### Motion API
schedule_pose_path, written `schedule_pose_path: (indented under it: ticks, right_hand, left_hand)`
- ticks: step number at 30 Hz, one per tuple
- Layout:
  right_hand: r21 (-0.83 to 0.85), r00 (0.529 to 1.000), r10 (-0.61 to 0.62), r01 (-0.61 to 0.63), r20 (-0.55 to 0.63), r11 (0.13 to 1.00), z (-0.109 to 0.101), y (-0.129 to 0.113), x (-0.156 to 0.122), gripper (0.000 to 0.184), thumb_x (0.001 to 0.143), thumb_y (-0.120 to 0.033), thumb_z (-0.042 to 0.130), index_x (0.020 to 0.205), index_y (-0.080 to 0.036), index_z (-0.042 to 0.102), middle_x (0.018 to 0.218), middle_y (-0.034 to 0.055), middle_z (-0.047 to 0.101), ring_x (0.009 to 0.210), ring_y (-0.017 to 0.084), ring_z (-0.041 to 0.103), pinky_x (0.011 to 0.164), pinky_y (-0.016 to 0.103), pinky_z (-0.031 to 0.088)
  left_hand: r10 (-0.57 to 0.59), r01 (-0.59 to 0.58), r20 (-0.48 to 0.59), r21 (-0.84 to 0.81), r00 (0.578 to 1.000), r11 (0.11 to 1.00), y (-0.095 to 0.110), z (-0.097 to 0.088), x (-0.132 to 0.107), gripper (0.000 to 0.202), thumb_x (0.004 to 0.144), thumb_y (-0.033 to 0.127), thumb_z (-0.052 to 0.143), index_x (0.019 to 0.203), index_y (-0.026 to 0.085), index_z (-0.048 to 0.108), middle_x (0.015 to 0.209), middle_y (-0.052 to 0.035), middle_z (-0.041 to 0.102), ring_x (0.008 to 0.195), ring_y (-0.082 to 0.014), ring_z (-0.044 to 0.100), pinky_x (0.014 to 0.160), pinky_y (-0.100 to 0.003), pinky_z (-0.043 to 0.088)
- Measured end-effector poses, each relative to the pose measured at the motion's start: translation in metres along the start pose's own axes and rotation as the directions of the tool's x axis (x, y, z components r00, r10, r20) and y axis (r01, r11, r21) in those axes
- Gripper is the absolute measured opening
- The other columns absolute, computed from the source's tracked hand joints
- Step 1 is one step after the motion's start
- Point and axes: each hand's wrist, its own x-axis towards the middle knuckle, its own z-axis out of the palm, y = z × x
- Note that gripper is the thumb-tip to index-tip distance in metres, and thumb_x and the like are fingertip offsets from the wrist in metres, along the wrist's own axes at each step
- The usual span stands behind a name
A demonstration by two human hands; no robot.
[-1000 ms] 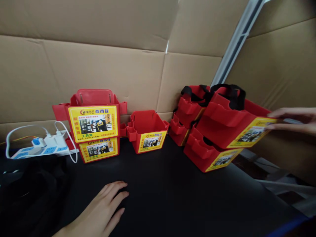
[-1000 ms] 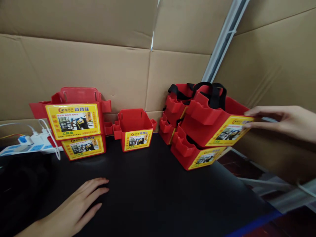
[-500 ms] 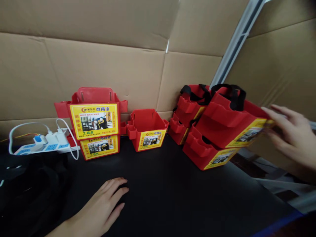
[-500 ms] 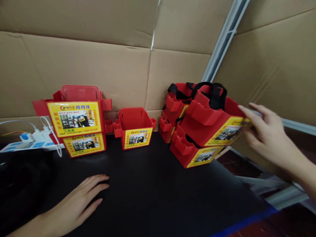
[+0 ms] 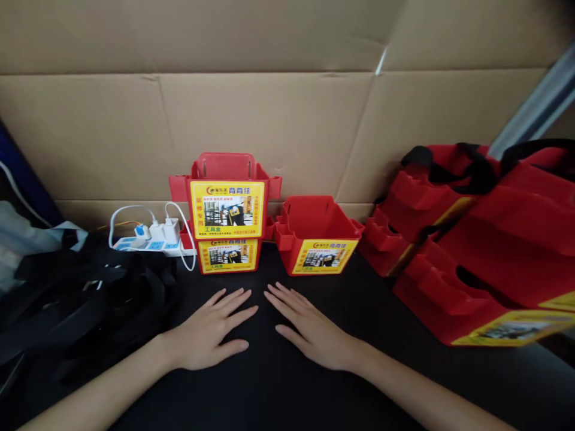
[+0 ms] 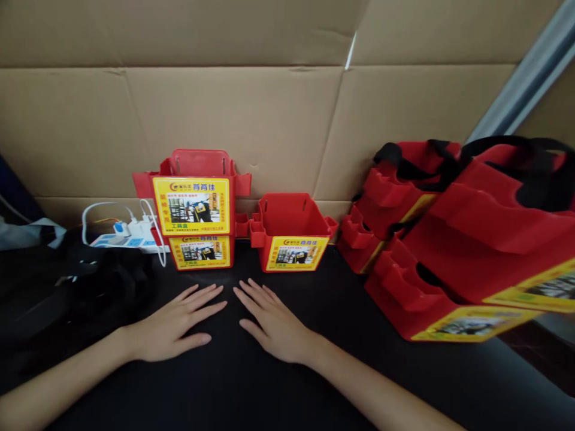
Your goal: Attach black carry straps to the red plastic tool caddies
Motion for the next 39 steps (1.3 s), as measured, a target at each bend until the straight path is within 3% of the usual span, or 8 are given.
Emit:
schedule_pose_path:
  ticks: [4, 21, 25, 29, 32, 33, 35, 39]
  right_hand:
    - [0.031, 0.999, -0.028, 0.027, 0.017, 0.999, 0.002, 0.007, 0.023, 0.046, 0.092, -0.039, 0.031, 0.137, -0.028, 0.032, 0.146, 0.0021, 0.024, 0.136, 0.018, 0.016, 0.110, 0.046, 0.017]
    - [0.059, 0.999, -0.044, 0.044, -0.011, 0.997, 0.003, 0.008, 0.021, 0.044, 0.092, -0.034, 0.034, 0.135, -0.028, 0.036, 0.144, 0.0026, 0.029, 0.135, 0.018, 0.020, 0.109, 0.046, 0.021]
    - [0.074, 0.999, -0.043, 0.045, -0.029, 0.996, 0.002, 0.009, 0.020, 0.044, 0.091, -0.035, 0.035, 0.135, -0.028, 0.036, 0.143, 0.0029, 0.031, 0.134, 0.019, 0.023, 0.109, 0.046, 0.022]
    - [0.087, 0.998, -0.049, 0.051, -0.035, 0.995, 0.002, 0.008, 0.020, 0.043, 0.091, -0.036, 0.034, 0.133, -0.030, 0.039, 0.143, 0.0026, 0.032, 0.134, 0.020, 0.023, 0.109, 0.047, 0.022]
    - [0.078, 0.999, -0.047, 0.048, -0.025, 0.996, 0.001, 0.008, 0.020, 0.042, 0.091, -0.036, 0.034, 0.132, -0.031, 0.040, 0.144, 0.0019, 0.030, 0.134, 0.020, 0.023, 0.109, 0.047, 0.021]
    - [0.071, 0.999, -0.046, 0.047, -0.020, 0.996, 0.001, 0.008, 0.020, 0.042, 0.091, -0.036, 0.033, 0.132, -0.030, 0.041, 0.144, 0.0018, 0.030, 0.134, 0.020, 0.023, 0.109, 0.047, 0.021]
    - [0.059, 0.999, -0.050, 0.050, -0.011, 0.997, 0.001, 0.007, 0.020, 0.042, 0.092, -0.036, 0.032, 0.132, -0.030, 0.041, 0.144, 0.0018, 0.030, 0.134, 0.019, 0.023, 0.109, 0.046, 0.022]
    - [0.098, 0.993, -0.047, 0.058, -0.110, 0.994, 0.005, 0.005, 0.017, 0.042, 0.090, -0.035, 0.034, 0.131, -0.028, 0.042, 0.141, 0.0040, 0.036, 0.130, 0.020, 0.032, 0.107, 0.044, 0.029]
  left_hand:
    - [-0.058, 0.058, -0.002, 0.018, 0.998, 0.998, -0.008, -0.001, -0.002, 0.054, 0.088, 0.050, 0.033, 0.138, 0.029, 0.027, 0.147, -0.0098, 0.023, 0.135, -0.0263, 0.020, 0.104, -0.055, 0.024]
    - [-0.063, 0.064, -0.038, 0.012, 0.997, 0.998, -0.007, 0.001, 0.001, 0.052, 0.088, 0.046, 0.036, 0.136, 0.027, 0.032, 0.145, -0.0110, 0.027, 0.135, -0.0253, 0.022, 0.104, -0.053, 0.025]
    - [-0.036, 0.043, -0.085, 0.080, 0.996, 0.996, 0.001, -0.002, -0.001, 0.042, 0.089, 0.034, 0.039, 0.129, 0.023, 0.042, 0.138, -0.0108, 0.040, 0.128, -0.0235, 0.036, 0.102, -0.046, 0.032]
    - [0.032, 0.033, -0.292, 0.217, 0.956, 0.976, 0.015, -0.056, 0.002, 0.031, 0.089, 0.018, 0.038, 0.114, 0.022, 0.054, 0.118, -0.0070, 0.057, 0.112, -0.0207, 0.051, 0.095, -0.041, 0.036]
    - [0.045, 0.213, -0.627, 0.330, 0.778, 0.919, 0.011, -0.122, 0.016, 0.030, 0.085, 0.025, 0.048, 0.115, 0.019, 0.050, 0.130, -0.0089, 0.046, 0.121, -0.0260, 0.041, 0.098, -0.047, 0.029]
    - [0.027, 0.272, -0.656, 0.350, 0.754, 0.896, 0.004, -0.143, 0.024, 0.040, 0.082, 0.029, 0.053, 0.118, 0.015, 0.046, 0.133, -0.0119, 0.041, 0.125, -0.0295, 0.034, 0.100, -0.050, 0.024]
    - [-0.001, 0.309, -0.634, 0.374, 0.773, 0.875, -0.012, -0.174, 0.039, 0.053, 0.073, 0.038, 0.063, 0.115, 0.010, 0.047, 0.121, -0.0130, 0.048, 0.124, -0.0340, 0.035, 0.101, -0.056, 0.017]
    - [-0.172, 0.322, -0.440, 0.294, 0.881, 0.900, -0.032, -0.197, 0.056, 0.032, 0.071, 0.036, 0.064, 0.087, 0.009, 0.055, 0.078, -0.0020, 0.057, 0.082, -0.0212, 0.059, 0.083, -0.043, 0.040]
